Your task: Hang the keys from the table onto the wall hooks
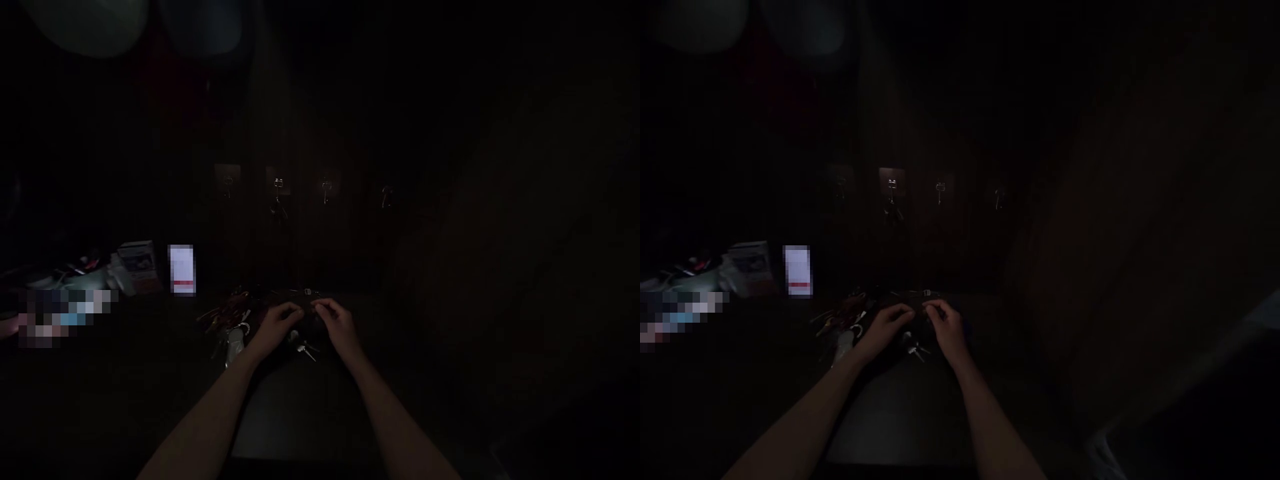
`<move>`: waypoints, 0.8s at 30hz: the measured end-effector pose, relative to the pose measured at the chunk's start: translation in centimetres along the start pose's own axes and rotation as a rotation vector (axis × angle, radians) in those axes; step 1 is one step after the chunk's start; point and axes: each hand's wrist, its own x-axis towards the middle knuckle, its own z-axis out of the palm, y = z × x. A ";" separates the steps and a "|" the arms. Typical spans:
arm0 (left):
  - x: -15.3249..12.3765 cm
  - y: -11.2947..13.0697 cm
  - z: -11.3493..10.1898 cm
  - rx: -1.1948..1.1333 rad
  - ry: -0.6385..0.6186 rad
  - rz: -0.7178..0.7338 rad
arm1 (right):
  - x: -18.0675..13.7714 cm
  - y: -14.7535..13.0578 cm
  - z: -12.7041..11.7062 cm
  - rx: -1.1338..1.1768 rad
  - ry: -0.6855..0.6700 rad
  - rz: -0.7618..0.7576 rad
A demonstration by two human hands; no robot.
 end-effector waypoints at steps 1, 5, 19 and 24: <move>0.1 0.0 -0.1 -0.014 0.007 -0.006 | 0.1 0.2 0.1 0.007 0.002 0.001; 0.1 0.0 -0.2 -0.025 0.021 0.011 | 0.4 0.9 0.7 0.038 0.039 0.030; 0.6 -0.5 -0.9 -0.009 0.351 0.048 | 4.2 -3.3 0.6 -0.050 -0.016 0.036; 1.0 -0.9 -1.8 -0.053 0.507 -0.013 | 7.6 -5.4 1.7 -0.009 0.032 -0.034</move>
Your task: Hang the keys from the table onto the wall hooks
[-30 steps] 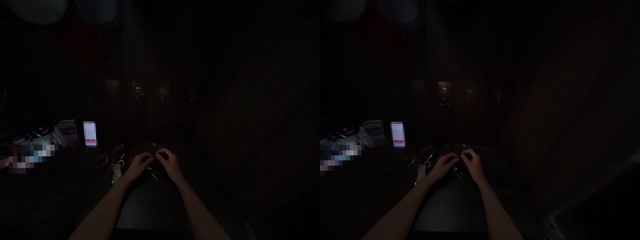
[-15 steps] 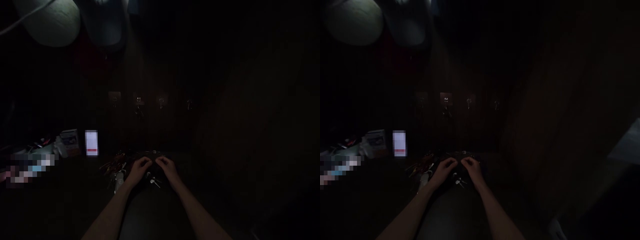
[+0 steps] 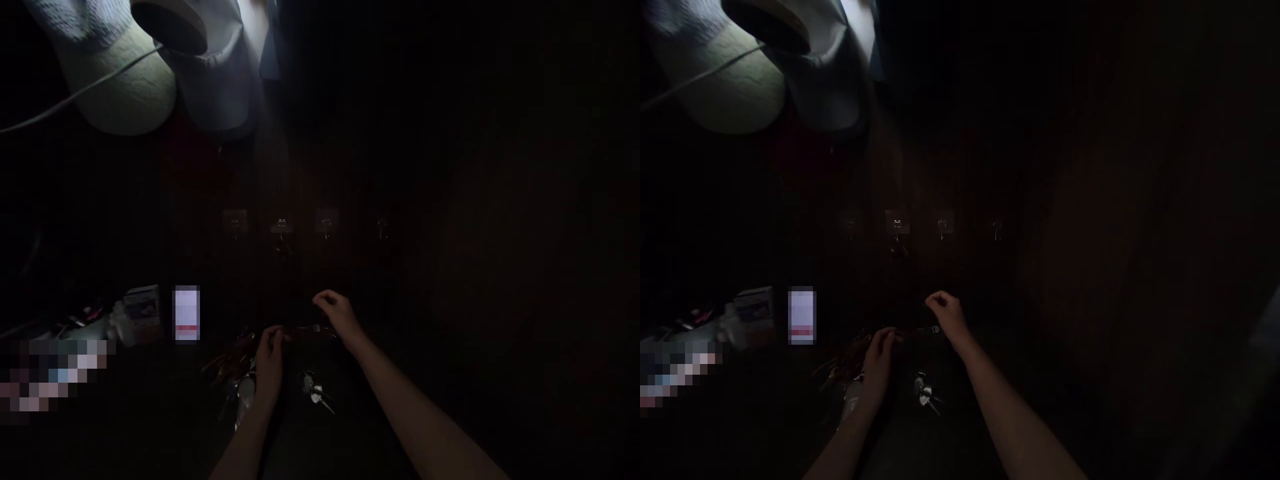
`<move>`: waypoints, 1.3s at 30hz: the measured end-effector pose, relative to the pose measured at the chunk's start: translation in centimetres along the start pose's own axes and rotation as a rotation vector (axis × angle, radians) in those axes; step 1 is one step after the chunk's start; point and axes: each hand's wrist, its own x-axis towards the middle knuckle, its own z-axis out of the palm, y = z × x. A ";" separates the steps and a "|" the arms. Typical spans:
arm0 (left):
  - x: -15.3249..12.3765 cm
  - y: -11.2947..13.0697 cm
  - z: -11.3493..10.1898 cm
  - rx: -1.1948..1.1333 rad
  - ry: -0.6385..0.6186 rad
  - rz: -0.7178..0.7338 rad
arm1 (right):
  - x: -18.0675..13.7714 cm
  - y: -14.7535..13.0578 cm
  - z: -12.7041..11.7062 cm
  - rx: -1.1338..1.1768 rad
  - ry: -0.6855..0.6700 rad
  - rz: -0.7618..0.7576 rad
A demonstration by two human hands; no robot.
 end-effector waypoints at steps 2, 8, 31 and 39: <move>0.1 0.1 -0.1 -0.010 0.043 -0.040 | 1.1 -1.1 0.5 0.030 0.006 -0.016; 0.1 0.1 0.1 0.024 0.040 -0.043 | 4.0 -4.7 1.8 0.105 0.030 -0.064; 0.2 0.0 0.4 0.031 -0.002 -0.059 | 8.4 -8.5 6.5 0.163 0.059 0.014; 0.1 -0.2 0.3 0.005 0.002 -0.045 | 7.5 -7.3 5.8 0.176 0.041 0.085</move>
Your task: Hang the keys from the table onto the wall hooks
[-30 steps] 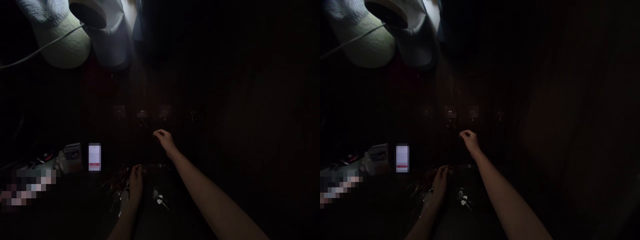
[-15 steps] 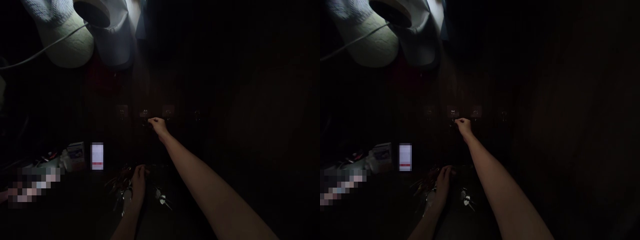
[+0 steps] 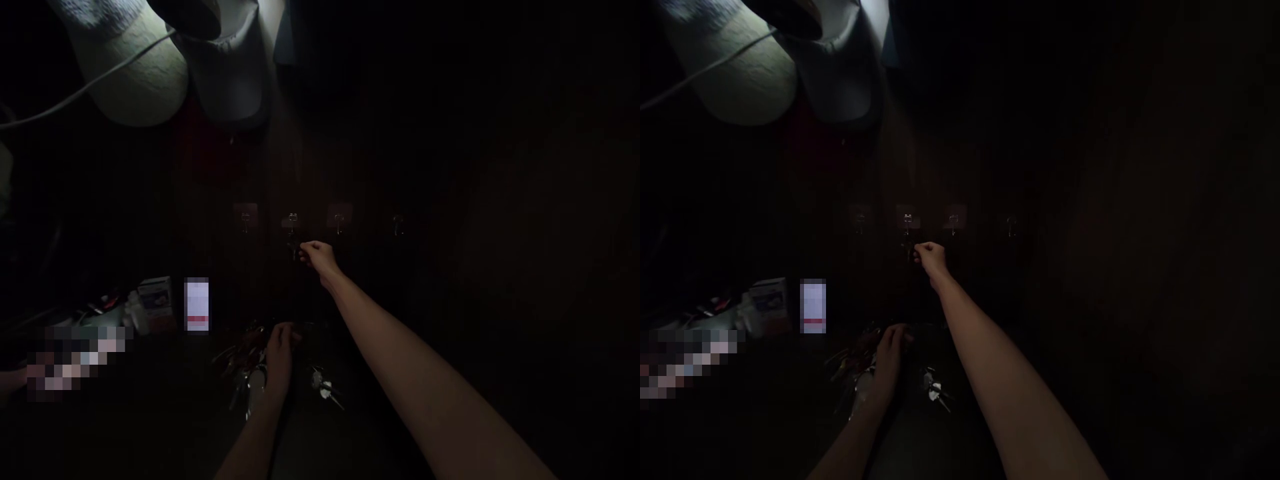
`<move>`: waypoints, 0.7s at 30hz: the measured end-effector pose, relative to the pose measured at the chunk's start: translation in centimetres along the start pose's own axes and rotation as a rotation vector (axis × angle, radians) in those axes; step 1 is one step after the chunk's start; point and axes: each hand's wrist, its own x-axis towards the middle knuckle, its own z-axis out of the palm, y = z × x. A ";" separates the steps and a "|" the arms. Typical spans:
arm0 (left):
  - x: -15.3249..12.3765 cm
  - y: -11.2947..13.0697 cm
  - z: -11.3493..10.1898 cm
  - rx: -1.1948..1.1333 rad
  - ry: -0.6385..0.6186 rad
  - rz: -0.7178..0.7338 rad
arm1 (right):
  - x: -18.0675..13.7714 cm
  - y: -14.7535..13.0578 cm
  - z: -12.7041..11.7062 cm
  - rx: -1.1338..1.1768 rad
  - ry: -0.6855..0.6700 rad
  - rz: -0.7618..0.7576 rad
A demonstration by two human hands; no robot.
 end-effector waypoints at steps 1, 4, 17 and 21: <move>0.0 0.0 0.0 -0.003 0.002 -0.010 | -0.2 0.3 -0.3 -0.001 -0.001 0.008; 0.1 0.0 0.1 -0.010 0.001 -0.009 | -1.2 1.4 -1.5 -0.008 -0.003 0.038; 0.4 -0.6 0.1 0.020 -0.015 0.002 | -7.5 8.7 -7.4 -0.061 -0.022 0.185; 0.1 0.0 0.0 0.037 -0.012 0.028 | -9.5 10.6 -9.0 -0.129 -0.051 0.156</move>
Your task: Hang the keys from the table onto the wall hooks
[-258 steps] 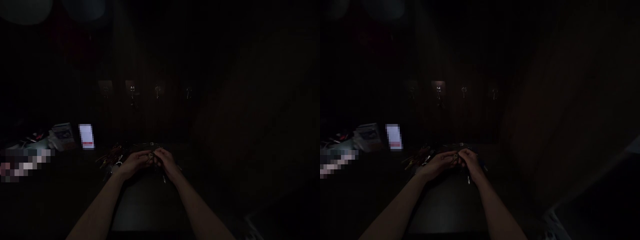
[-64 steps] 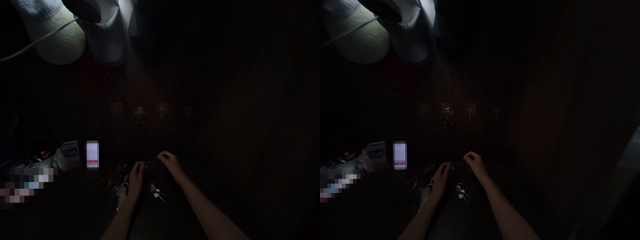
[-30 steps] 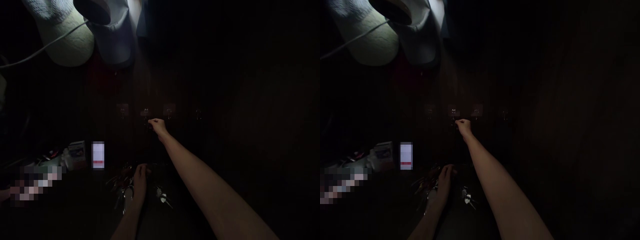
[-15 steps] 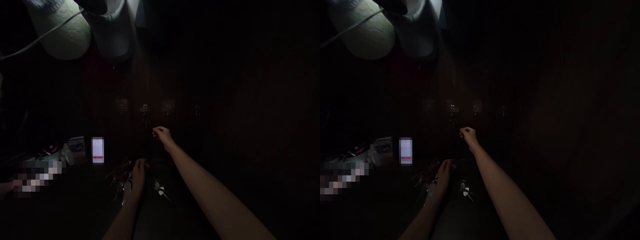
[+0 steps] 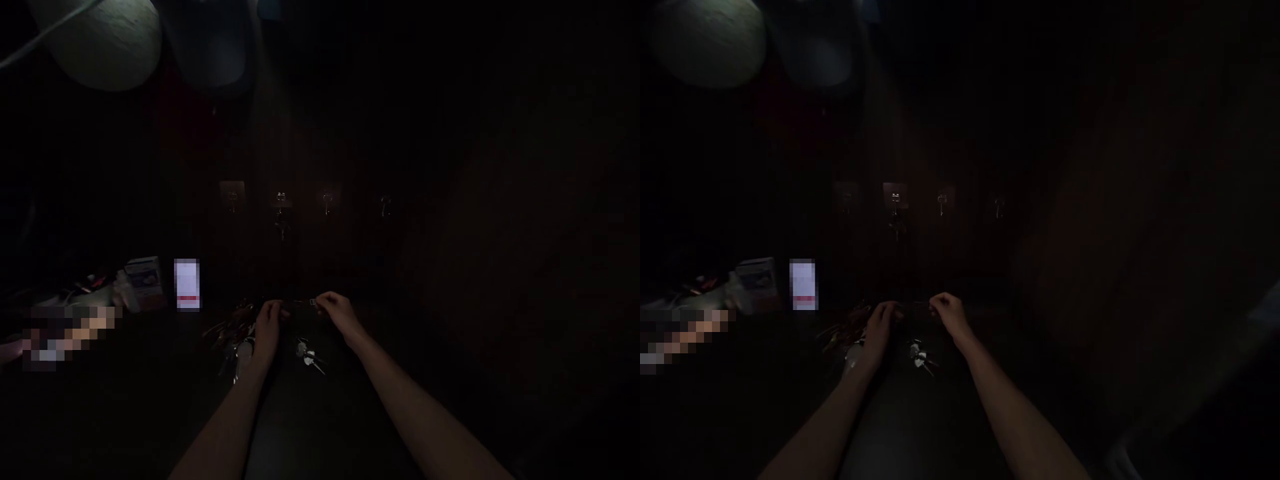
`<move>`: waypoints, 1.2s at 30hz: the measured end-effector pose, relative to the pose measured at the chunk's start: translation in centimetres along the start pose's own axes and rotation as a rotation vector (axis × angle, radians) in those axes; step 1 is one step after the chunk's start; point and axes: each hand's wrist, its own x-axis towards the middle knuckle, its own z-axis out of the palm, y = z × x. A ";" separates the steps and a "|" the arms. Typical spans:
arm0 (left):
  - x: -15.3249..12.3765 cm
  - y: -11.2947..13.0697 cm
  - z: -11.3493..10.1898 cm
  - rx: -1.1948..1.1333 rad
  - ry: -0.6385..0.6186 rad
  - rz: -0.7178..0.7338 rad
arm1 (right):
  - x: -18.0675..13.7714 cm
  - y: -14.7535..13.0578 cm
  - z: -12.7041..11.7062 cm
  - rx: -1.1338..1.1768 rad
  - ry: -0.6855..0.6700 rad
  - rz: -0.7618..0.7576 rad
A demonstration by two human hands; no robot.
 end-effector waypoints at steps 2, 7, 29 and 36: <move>-0.1 0.1 0.0 -0.003 0.000 0.011 | -0.9 1.2 -0.6 -0.069 -0.016 -0.024; -0.1 0.0 0.1 -0.020 -0.011 -0.009 | -2.6 3.4 -1.6 -0.221 -0.032 -0.123; 0.2 0.2 -0.8 -0.014 0.195 -0.080 | -4.4 4.3 -1.2 -0.740 -0.385 -0.400; 0.3 0.0 -0.6 -0.007 0.137 -0.081 | -4.2 4.0 -1.7 -0.575 -0.341 -0.303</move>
